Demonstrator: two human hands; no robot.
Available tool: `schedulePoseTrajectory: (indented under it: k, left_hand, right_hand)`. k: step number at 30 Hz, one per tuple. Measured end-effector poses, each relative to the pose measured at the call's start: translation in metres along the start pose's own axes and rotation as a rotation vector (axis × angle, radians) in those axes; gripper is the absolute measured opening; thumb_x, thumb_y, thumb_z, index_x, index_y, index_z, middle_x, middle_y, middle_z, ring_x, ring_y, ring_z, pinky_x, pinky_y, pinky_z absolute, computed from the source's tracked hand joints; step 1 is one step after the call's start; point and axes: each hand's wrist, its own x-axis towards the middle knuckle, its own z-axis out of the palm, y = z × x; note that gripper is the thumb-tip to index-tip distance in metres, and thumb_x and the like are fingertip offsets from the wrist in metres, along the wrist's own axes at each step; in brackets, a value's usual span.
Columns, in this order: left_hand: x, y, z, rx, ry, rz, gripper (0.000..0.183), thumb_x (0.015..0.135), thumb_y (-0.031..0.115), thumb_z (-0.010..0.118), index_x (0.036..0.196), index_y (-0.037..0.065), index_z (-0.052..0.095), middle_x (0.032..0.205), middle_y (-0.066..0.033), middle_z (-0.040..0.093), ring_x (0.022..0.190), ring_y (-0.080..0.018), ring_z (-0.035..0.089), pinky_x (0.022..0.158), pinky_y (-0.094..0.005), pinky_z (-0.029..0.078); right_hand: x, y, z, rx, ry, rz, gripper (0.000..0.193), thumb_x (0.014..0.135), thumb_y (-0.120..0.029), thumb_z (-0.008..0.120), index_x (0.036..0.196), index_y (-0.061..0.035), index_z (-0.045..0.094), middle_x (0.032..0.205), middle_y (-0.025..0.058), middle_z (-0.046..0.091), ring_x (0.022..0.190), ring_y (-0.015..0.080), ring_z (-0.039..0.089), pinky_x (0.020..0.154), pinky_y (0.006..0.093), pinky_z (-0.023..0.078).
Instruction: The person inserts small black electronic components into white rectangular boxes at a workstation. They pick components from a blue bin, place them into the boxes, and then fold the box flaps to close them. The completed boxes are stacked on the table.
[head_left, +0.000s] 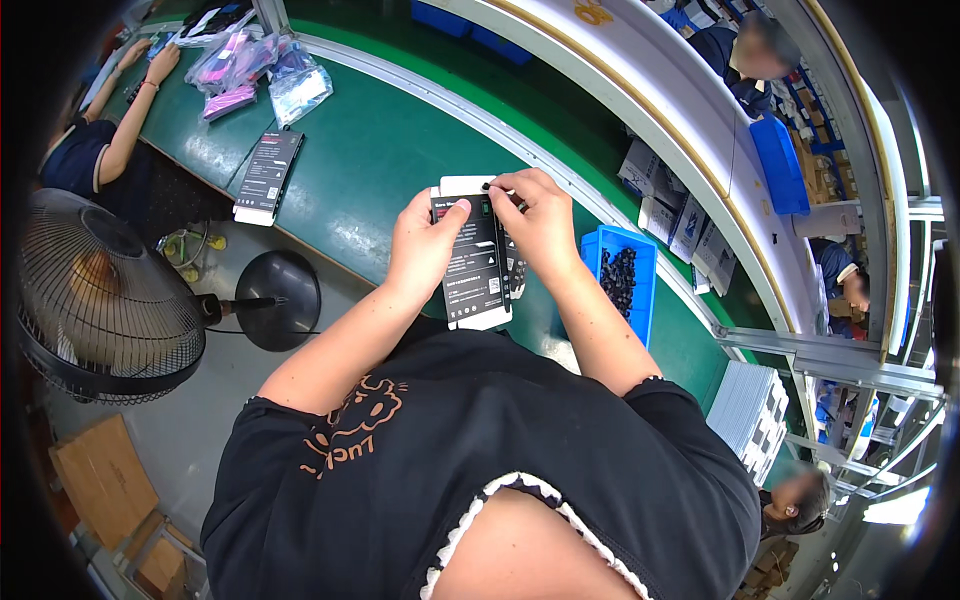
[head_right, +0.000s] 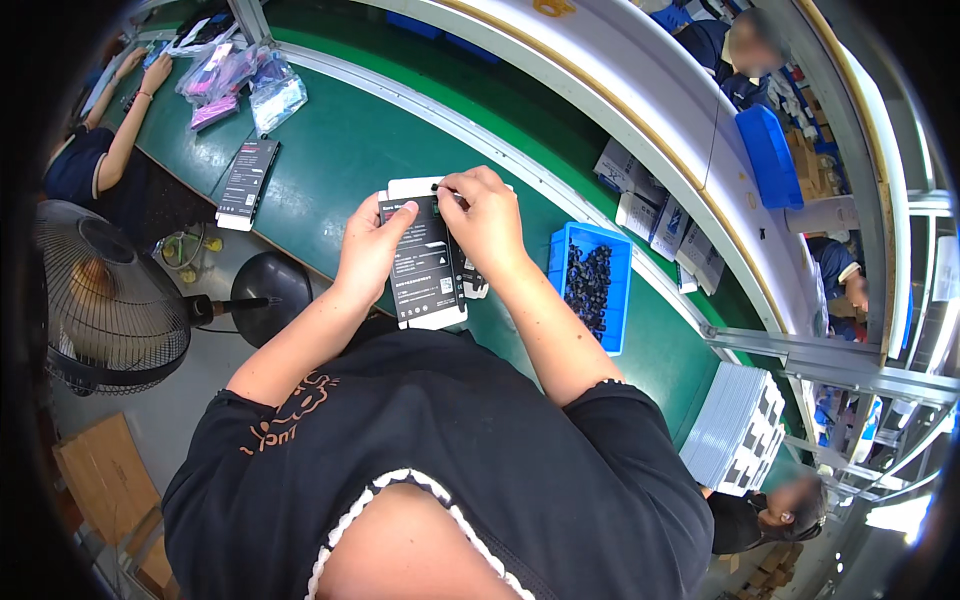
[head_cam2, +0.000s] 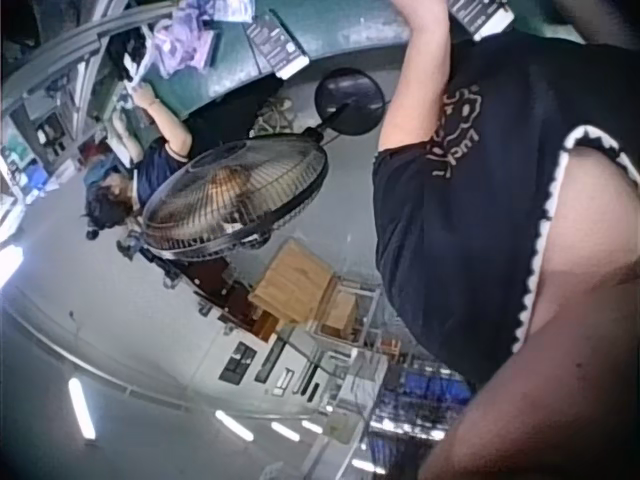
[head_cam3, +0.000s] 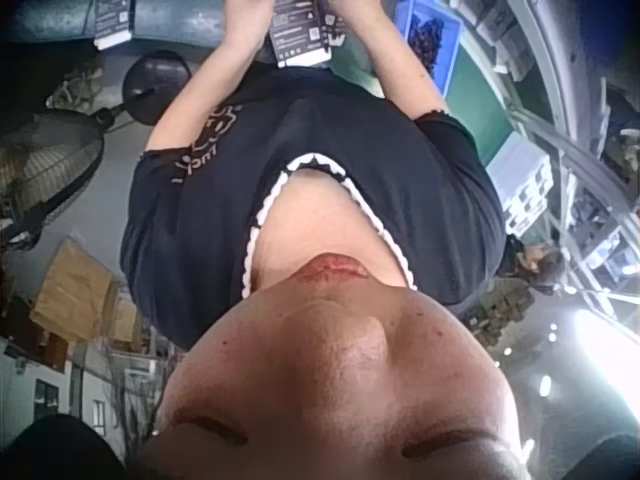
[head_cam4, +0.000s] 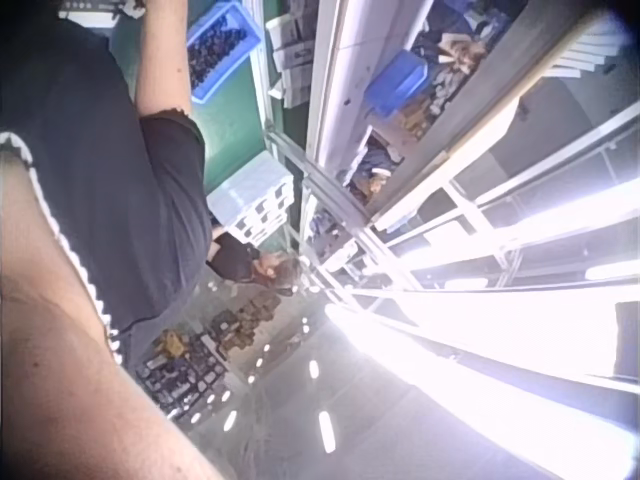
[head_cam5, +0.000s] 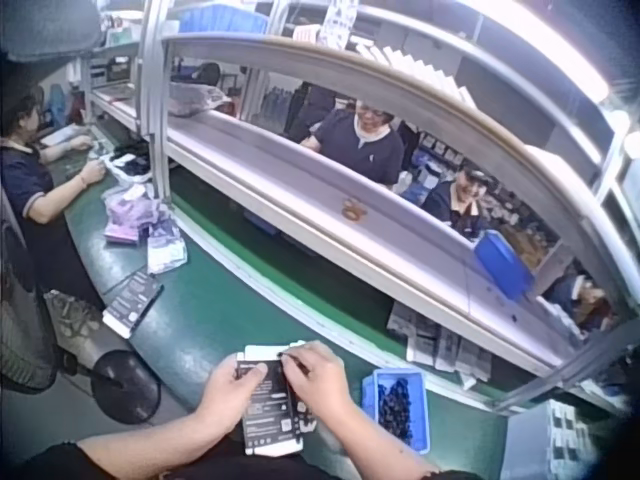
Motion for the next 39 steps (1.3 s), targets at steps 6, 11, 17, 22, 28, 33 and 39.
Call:
schedulePoseTrajectory:
  k: [6, 11, 17, 22, 28, 33, 39]
  left_hand:
    - [-0.003, -0.002, 0.005, 0.221, 0.035, 0.147, 0.017, 0.088, 0.009, 0.058, 0.102, 0.000, 0.060, 0.085, -0.0013, 0.063, 0.075, -0.0054, 0.056, 0.068, -0.0223, 0.046]
    - [-0.008, 0.004, 0.005, 0.304, -0.001, 0.182, 0.017, 0.088, 0.009, 0.058, 0.103, 0.001, 0.061, 0.086, -0.0011, 0.064, 0.075, -0.0046, 0.056, 0.067, -0.0224, 0.046]
    - [-0.008, -0.003, 0.001, 0.374, -0.009, 0.292, 0.016, 0.088, 0.009, 0.058, 0.101, 0.001, 0.062, 0.085, -0.0019, 0.063, 0.075, -0.0057, 0.056, 0.067, -0.0229, 0.046]
    - [-0.010, 0.005, 0.000, 0.429, -0.011, 0.307, 0.015, 0.087, 0.008, 0.059, 0.099, 0.000, 0.062, 0.085, -0.0029, 0.062, 0.077, -0.0077, 0.056, 0.069, -0.0235, 0.045]
    - [-0.005, 0.006, -0.001, 0.382, -0.025, 0.342, 0.009, 0.083, 0.006, 0.059, 0.087, -0.001, 0.062, 0.076, -0.0092, 0.059, 0.069, -0.0178, 0.057, 0.064, -0.0295, 0.045]
    - [-0.005, 0.010, -0.002, 0.336, -0.048, 0.274, 0.009, 0.083, 0.006, 0.058, 0.086, -0.002, 0.062, 0.075, -0.0086, 0.058, 0.069, -0.0171, 0.056, 0.063, -0.0295, 0.045]
    - [-0.009, 0.007, 0.001, 0.267, -0.048, 0.320, 0.008, 0.084, 0.005, 0.058, 0.086, -0.001, 0.062, 0.078, -0.0081, 0.058, 0.070, -0.0165, 0.056, 0.063, -0.0291, 0.044]
  right_hand:
    - [0.004, -0.011, 0.002, 0.075, -0.086, 0.093, 0.010, 0.076, -0.008, 0.064, 0.080, 0.0014, 0.064, 0.070, 0.0087, 0.059, 0.059, 0.0157, 0.057, 0.056, 0.0274, 0.046]
    - [0.006, -0.002, 0.001, 0.186, -0.170, 0.239, 0.016, 0.082, -0.012, 0.064, 0.084, 0.0031, 0.064, 0.070, 0.0023, 0.060, 0.063, 0.0065, 0.053, 0.058, 0.0225, 0.043]
    - [0.010, 0.001, 0.001, 0.384, -0.239, 0.288, 0.015, 0.081, -0.012, 0.064, 0.084, 0.0026, 0.064, 0.069, 0.0012, 0.059, 0.061, 0.0047, 0.050, 0.054, 0.0207, 0.039]
    - [0.017, 0.000, -0.002, 0.680, -0.361, 0.584, 0.011, 0.080, -0.010, 0.063, 0.080, 0.0010, 0.062, 0.064, 0.0002, 0.055, 0.050, 0.0038, 0.043, 0.045, 0.0196, 0.032]
    - [0.012, 0.000, 0.005, 0.813, -0.246, 0.654, 0.008, 0.081, -0.009, 0.061, 0.081, -0.0008, 0.061, 0.064, -0.0001, 0.053, 0.047, 0.0049, 0.041, 0.042, 0.0190, 0.030]
    - [0.010, -0.004, 0.005, 0.609, -0.232, 0.454, 0.009, 0.082, -0.009, 0.060, 0.083, -0.0004, 0.062, 0.067, -0.0008, 0.054, 0.052, 0.0035, 0.043, 0.047, 0.0184, 0.032]
    - [0.015, 0.003, 0.000, 0.577, -0.342, 0.409, 0.010, 0.082, -0.010, 0.060, 0.083, -0.0006, 0.062, 0.070, -0.0019, 0.056, 0.058, 0.0032, 0.046, 0.051, 0.0186, 0.034]
